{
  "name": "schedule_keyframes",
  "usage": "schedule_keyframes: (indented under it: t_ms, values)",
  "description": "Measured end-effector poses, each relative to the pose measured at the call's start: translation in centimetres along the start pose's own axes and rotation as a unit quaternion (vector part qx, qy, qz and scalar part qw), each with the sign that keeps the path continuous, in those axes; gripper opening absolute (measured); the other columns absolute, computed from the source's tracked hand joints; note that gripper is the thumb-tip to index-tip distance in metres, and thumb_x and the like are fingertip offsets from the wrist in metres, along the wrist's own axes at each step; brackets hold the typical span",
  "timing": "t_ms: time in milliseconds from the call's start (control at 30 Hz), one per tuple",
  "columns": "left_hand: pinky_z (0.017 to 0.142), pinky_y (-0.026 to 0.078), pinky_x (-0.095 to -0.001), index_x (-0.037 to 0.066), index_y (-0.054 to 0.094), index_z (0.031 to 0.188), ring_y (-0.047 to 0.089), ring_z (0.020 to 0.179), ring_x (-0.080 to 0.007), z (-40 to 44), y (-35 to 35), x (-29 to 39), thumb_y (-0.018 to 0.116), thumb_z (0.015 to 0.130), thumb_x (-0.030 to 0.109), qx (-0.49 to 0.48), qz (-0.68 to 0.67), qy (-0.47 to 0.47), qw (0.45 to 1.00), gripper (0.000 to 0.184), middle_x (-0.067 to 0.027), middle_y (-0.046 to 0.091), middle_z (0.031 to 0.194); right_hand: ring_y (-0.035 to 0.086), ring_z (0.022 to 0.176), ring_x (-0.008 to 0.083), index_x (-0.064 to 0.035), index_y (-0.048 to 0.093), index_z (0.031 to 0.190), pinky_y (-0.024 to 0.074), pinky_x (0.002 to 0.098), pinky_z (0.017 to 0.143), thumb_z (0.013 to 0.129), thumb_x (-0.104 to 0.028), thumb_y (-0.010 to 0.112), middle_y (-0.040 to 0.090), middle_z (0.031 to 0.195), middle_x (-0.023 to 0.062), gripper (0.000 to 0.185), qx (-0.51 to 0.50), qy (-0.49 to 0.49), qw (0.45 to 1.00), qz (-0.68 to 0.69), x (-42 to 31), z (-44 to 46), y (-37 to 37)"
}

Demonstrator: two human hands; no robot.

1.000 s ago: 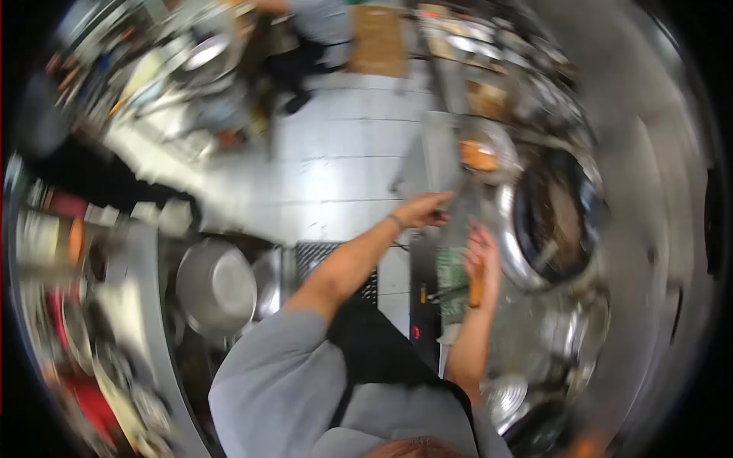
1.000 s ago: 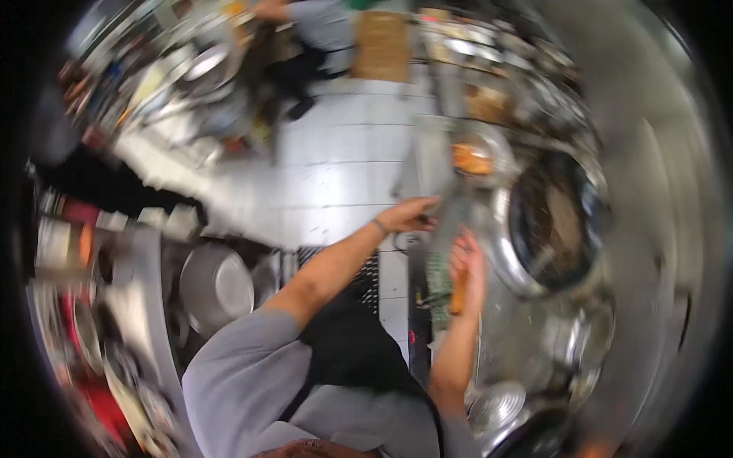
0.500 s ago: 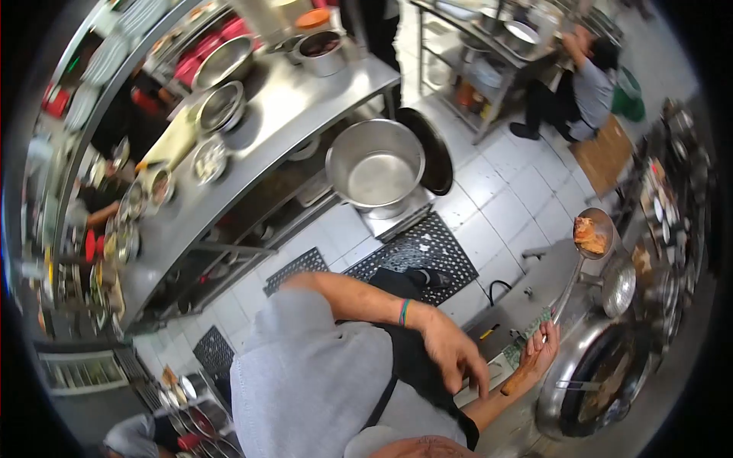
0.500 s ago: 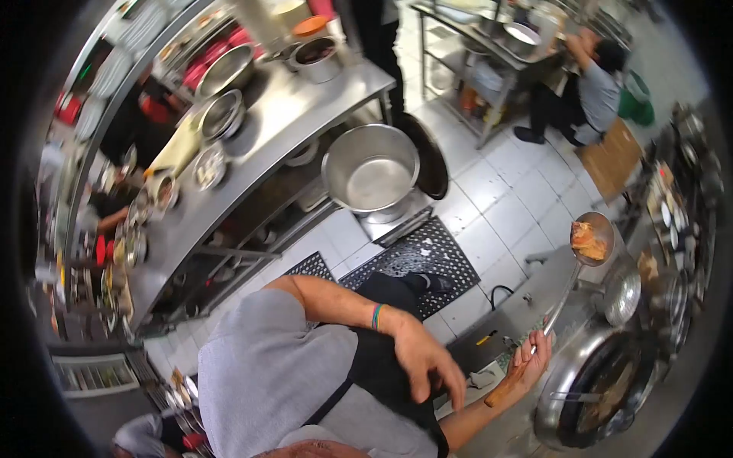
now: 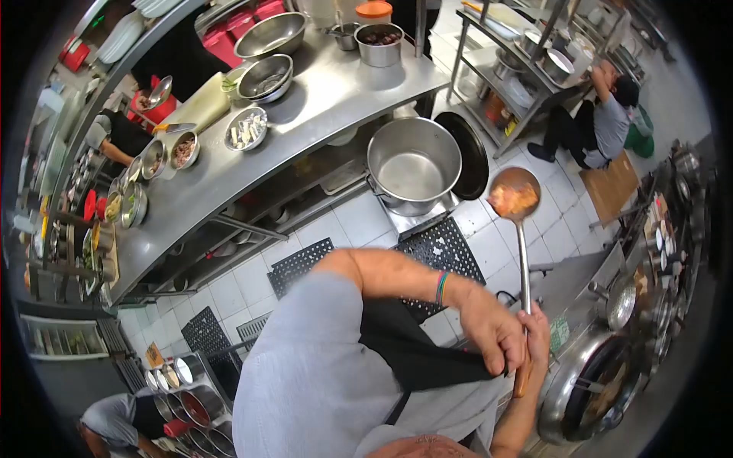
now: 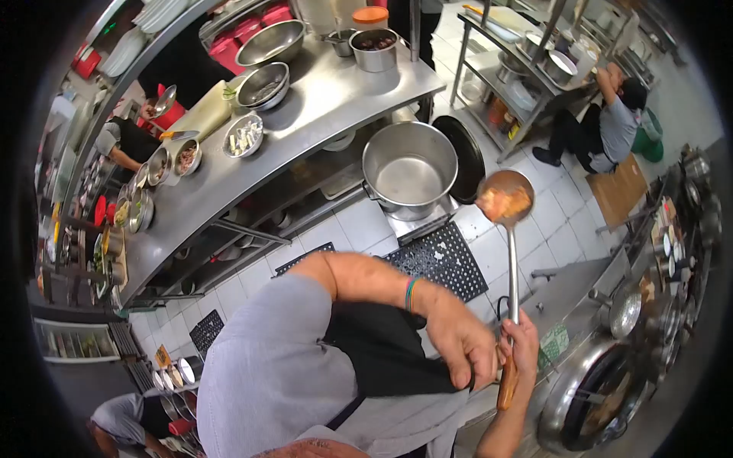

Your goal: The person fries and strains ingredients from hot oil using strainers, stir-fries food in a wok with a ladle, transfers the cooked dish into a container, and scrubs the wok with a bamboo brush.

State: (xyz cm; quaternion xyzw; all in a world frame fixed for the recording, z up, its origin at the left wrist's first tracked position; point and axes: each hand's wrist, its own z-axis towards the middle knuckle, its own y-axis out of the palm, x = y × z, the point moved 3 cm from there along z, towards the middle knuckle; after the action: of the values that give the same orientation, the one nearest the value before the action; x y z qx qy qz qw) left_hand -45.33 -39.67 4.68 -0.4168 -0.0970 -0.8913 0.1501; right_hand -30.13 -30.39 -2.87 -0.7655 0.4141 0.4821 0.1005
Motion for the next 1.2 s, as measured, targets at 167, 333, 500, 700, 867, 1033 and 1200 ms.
schedule_keyframes:
  t_ms: [167,333,500,700,867,1033,1200]
  values:
    - [0.074,0.044,-0.0400,-0.008,0.060,0.094,0.057,0.079,-0.0250,-5.5,4.1,2.1,0.060,0.099,0.031,-0.122,-0.022,-0.074,0.989,0.039,-0.0147,0.058,0.083,0.039,0.037,0.0066,-0.0002,0.049,0.122,0.0361,0.0226,0.029,0.094,-0.010,0.062,0.048,0.065,0.0004,0.032,-0.037,0.024,0.999,-0.009,0.2,1.5,7.1]
    - [0.104,0.038,-0.0422,-0.002,0.063,0.113,0.050,0.118,-0.0310,-11.5,7.5,4.7,0.044,0.106,0.037,0.077,-0.008,-0.044,0.996,0.044,-0.0146,0.058,0.118,0.038,0.036,0.0065,0.0000,0.044,0.136,0.0354,0.0229,0.028,0.095,-0.008,0.059,0.050,0.070,0.0018,0.044,-0.080,0.021,0.996,0.025,1.7,4.9,16.5]
    - [0.122,0.008,-0.0414,-0.004,0.010,0.155,0.008,0.151,-0.0318,-17.0,19.7,11.0,0.032,0.109,0.030,0.022,0.015,-0.030,0.999,0.061,-0.0208,0.010,0.162,0.035,0.038,0.0025,-0.0023,0.043,0.139,0.0348,0.0198,0.029,0.096,-0.008,0.055,0.047,0.075,-0.0001,0.045,-0.161,0.021,0.985,0.058,1.8,9.8,26.7]
    - [0.122,0.008,-0.0422,-0.005,0.010,0.155,0.003,0.152,-0.0318,-26.8,25.7,18.0,0.034,0.108,0.027,0.131,0.154,-0.065,0.977,0.061,-0.0204,0.002,0.164,0.037,0.041,0.0044,-0.0026,0.049,0.132,0.0343,0.0201,0.031,0.095,-0.007,0.056,0.047,0.075,0.0010,0.038,-0.253,0.023,0.964,0.073,0.1,16.8,40.8]
    - [0.121,0.017,-0.0421,-0.007,0.029,0.150,0.019,0.149,-0.0334,-31.7,29.7,20.3,0.039,0.107,0.030,0.258,0.160,-0.047,0.952,0.057,-0.0227,0.024,0.159,0.039,0.043,0.0055,-0.0023,0.053,0.121,0.0327,0.0223,0.032,0.095,-0.008,0.057,0.048,0.074,0.0013,0.026,-0.285,0.018,0.957,0.046,-0.7,21.8,52.0]
    - [0.117,0.030,-0.0407,-0.008,0.047,0.139,0.040,0.141,-0.0332,-35.3,32.5,21.0,0.047,0.104,0.034,0.375,0.155,0.001,0.914,0.054,-0.0235,0.047,0.146,0.044,0.044,0.0094,-0.0040,0.052,0.087,0.0373,0.0265,0.035,0.089,-0.007,0.061,0.049,0.069,0.0032,0.010,-0.261,-0.063,0.956,-0.121,0.5,27.0,60.5]
    - [0.112,0.037,-0.0423,-0.007,0.050,0.138,0.047,0.134,-0.0364,-37.4,33.5,21.7,0.051,0.101,0.042,0.394,0.202,-0.034,0.896,0.061,-0.0236,0.053,0.141,0.049,0.042,0.0143,-0.0021,0.054,0.083,0.0426,0.0313,0.037,0.086,-0.007,0.060,0.049,0.058,0.0036,0.009,-0.208,-0.114,0.898,-0.371,1.7,29.8,65.4]
